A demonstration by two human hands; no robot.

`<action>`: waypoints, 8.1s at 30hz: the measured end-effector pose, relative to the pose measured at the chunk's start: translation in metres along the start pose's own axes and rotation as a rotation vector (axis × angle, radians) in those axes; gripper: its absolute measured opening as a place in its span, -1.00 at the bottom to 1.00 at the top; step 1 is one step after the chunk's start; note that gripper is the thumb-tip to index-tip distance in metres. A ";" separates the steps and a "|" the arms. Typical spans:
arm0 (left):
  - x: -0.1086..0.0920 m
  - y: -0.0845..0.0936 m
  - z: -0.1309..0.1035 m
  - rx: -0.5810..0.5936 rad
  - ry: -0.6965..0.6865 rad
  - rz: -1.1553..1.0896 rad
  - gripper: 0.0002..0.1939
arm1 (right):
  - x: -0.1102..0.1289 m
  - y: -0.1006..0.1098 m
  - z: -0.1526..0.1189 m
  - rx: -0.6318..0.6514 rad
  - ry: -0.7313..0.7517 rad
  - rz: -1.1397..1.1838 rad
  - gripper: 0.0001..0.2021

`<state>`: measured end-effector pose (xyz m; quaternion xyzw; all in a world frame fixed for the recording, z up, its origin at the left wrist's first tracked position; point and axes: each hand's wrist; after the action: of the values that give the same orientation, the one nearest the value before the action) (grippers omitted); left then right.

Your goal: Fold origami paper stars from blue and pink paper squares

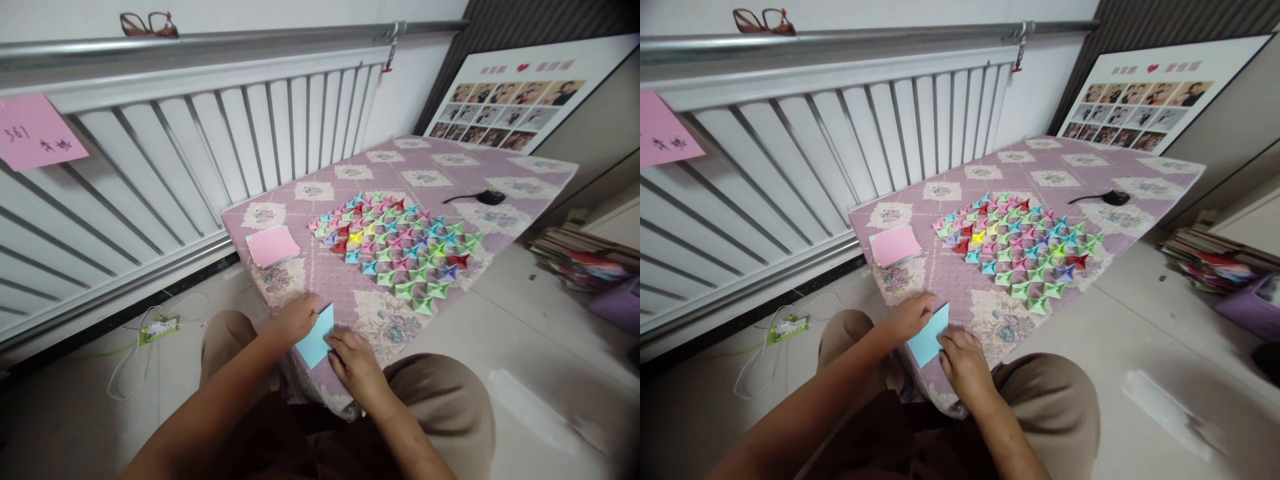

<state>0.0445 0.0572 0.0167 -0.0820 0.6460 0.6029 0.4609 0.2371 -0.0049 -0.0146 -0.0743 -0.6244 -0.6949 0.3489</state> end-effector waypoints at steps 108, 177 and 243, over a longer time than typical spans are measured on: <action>-0.004 -0.020 -0.063 -0.104 0.372 0.334 -0.90 | 0.007 -0.007 0.030 0.023 -0.236 -0.237 -0.80; 0.037 -0.036 -0.121 -0.177 -0.415 0.600 -0.66 | 0.005 -0.001 -0.011 -0.051 -0.044 -0.317 -0.76; -0.092 -0.030 -0.047 -0.564 0.224 -1.020 -0.78 | 0.052 0.019 -0.002 -0.150 -0.473 0.740 -0.70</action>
<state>0.0926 -0.0321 0.0518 -0.5646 0.3847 0.4410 0.5820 0.2096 -0.0272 0.0284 -0.4750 -0.5662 -0.5306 0.4151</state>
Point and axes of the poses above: each hand's wrist, its own z-axis towards the middle knuckle, its own y-axis out of the back of the hand, x = y × z, and after that the axes turned 14 degrees about -y, right-handed
